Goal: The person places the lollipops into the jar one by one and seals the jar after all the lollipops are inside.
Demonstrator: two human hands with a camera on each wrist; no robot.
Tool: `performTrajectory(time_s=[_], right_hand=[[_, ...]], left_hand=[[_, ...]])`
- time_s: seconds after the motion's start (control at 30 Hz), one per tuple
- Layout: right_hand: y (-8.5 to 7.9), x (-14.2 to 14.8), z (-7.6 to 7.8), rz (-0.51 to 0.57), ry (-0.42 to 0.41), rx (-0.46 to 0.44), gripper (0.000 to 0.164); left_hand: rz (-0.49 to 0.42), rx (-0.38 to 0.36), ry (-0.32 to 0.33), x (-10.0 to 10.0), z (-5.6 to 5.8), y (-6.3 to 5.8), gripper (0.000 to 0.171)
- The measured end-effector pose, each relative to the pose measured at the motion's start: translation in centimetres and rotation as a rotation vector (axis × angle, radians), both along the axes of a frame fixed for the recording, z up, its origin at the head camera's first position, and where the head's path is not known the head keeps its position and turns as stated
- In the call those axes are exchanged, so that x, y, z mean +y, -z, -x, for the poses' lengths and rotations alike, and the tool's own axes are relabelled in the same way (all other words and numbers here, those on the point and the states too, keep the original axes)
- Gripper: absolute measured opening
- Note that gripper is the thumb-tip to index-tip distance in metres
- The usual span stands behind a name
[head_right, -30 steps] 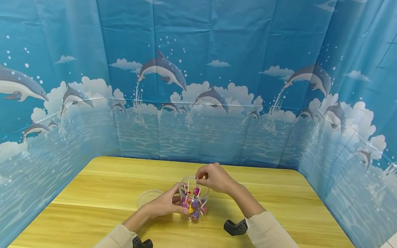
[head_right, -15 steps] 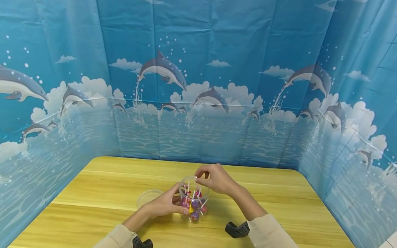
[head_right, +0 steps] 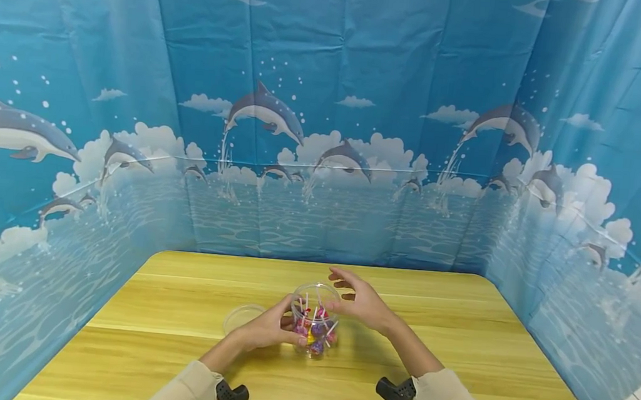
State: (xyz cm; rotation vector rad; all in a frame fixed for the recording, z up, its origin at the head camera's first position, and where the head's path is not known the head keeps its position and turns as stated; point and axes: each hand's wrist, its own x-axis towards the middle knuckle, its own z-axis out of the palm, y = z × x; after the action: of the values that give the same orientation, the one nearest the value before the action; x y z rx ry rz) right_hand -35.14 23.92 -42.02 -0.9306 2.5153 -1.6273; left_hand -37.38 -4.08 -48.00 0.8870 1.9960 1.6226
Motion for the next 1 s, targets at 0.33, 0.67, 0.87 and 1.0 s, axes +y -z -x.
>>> performTrajectory(time_s=[0.33, 0.67, 0.87, 1.0], right_hand=[[3.4, -1.1, -0.8, 0.066, -0.022, -0.107, 0.115], [5.2, -2.6, -0.9, 0.213, 0.004, -0.175, 0.095], [5.6, -2.8, -0.7, 0.230, 0.004, -0.154, 0.090], [5.8, -2.6, -0.7, 0.224, 0.006, -0.147, 0.090]], left_hand=[[-0.011, 0.000, 0.002, 0.0, 0.0, 0.3, 0.092], [-0.008, 0.015, -0.001, 0.2, 0.0, 0.4, 0.092], [-0.003, 0.013, -0.011, 0.2, 0.1, 0.3, 0.095], [0.028, 0.053, -0.001, 0.4, -0.1, -0.1, 0.094]])
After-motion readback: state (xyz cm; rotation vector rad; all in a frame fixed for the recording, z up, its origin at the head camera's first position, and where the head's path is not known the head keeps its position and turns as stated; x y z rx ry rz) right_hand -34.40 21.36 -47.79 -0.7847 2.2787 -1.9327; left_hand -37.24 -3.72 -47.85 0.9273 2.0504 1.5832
